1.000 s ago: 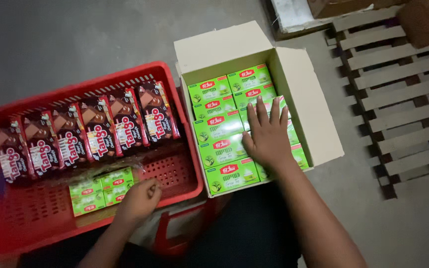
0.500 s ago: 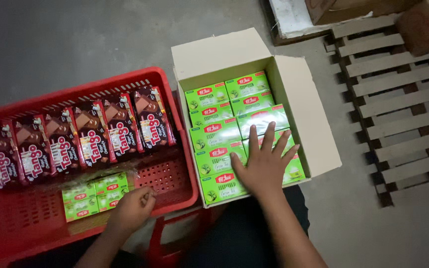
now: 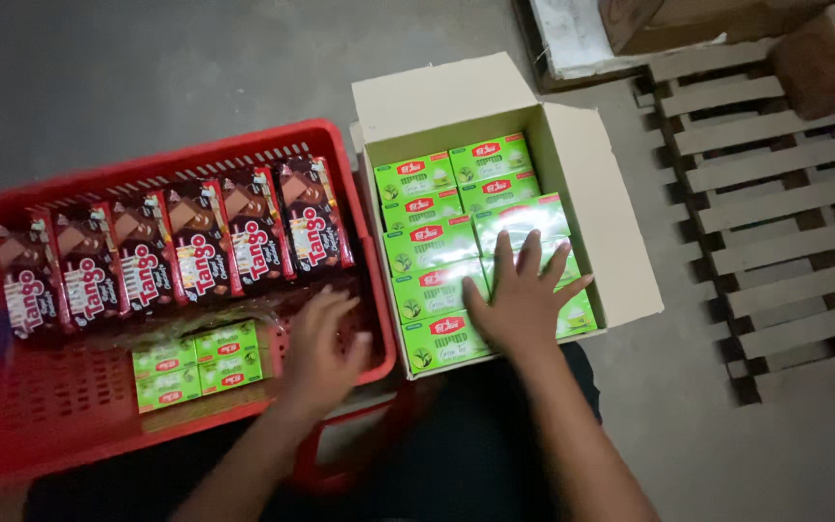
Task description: The person transfers small green boxes from a cardboard carton into a red plastic basket that already contains chocolate bars. The person then closes the cardboard carton and places it on the floor.
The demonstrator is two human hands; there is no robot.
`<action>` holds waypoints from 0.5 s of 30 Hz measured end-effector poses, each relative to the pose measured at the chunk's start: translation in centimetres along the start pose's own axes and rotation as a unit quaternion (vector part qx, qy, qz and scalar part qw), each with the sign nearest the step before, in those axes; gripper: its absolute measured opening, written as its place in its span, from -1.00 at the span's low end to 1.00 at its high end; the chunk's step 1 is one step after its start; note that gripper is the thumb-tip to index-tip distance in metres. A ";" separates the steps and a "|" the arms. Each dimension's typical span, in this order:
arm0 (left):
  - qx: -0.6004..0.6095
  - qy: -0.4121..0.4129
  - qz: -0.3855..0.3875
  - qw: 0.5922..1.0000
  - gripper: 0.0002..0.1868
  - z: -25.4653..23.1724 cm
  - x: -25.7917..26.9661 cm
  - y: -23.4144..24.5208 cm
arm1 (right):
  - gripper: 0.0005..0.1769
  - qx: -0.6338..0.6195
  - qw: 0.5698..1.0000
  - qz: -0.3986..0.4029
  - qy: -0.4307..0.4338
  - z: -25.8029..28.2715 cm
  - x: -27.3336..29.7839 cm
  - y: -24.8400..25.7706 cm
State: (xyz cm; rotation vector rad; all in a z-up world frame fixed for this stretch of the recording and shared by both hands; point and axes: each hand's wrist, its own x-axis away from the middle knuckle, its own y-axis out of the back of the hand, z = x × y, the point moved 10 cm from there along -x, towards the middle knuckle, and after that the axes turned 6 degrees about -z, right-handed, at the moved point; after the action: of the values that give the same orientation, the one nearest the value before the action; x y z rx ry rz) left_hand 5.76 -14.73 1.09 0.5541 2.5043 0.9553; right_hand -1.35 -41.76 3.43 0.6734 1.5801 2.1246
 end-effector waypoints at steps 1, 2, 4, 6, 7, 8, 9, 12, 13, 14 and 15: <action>0.001 -0.003 -0.003 1.000 -0.55 -2.6 -1.6 0.3 | 0.02 0.000 1.000 -0.004 0.001 -1.8 -0.8 -1.5; -0.022 -0.031 0.047 0.998 -0.39 -5.8 -2.9 -0.4 | -0.10 0.033 0.996 -0.076 0.044 -2.9 -1.5 -1.6; -0.043 -0.057 0.093 0.993 -0.21 -9.3 -4.3 -1.9 | -0.22 0.068 0.982 -0.149 0.090 -4.0 -2.1 -0.4; -0.120 -0.136 0.115 0.977 0.00 -11.2 -4.8 -4.2 | -0.23 0.042 0.985 -0.106 0.132 -3.4 -2.4 1.3; -0.120 -0.137 0.111 0.977 0.00 -10.5 -4.8 -5.7 | -0.23 0.043 0.984 -0.109 0.135 -3.9 -2.6 1.1; -0.191 -0.128 0.157 0.960 0.11 -9.0 -4.3 -8.2 | -0.20 0.068 0.985 -0.086 0.135 -4.4 -2.7 0.3; -0.260 -0.118 0.203 0.937 0.23 -7.4 -3.9 -10.7 | -0.15 0.093 0.985 -0.062 0.135 -5.1 -2.9 -0.6; -0.335 -0.087 0.247 0.905 0.23 -8.1 -3.8 -11.6 | -0.17 0.114 0.982 -0.044 0.145 -5.0 -2.3 -1.3; -0.334 -0.087 0.248 0.905 0.23 -8.3 -3.7 -11.6 | -0.17 0.114 0.982 -0.042 0.145 -4.9 -2.4 -1.3; -0.338 -0.083 0.254 0.902 0.22 -8.3 -3.7 -11.7 | -0.17 0.115 0.982 -0.043 0.144 -4.9 -2.4 -1.3; -0.343 -0.080 0.260 0.899 0.20 -8.4 -3.6 -11.7 | -0.17 0.117 0.982 -0.044 0.143 -4.9 -2.4 -1.3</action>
State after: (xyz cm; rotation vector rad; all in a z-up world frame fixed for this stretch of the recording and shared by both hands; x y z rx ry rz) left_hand 2.08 -29.08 -0.41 1.0159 1.7086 1.7896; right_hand -2.34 -46.56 0.64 0.3698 1.9974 2.0603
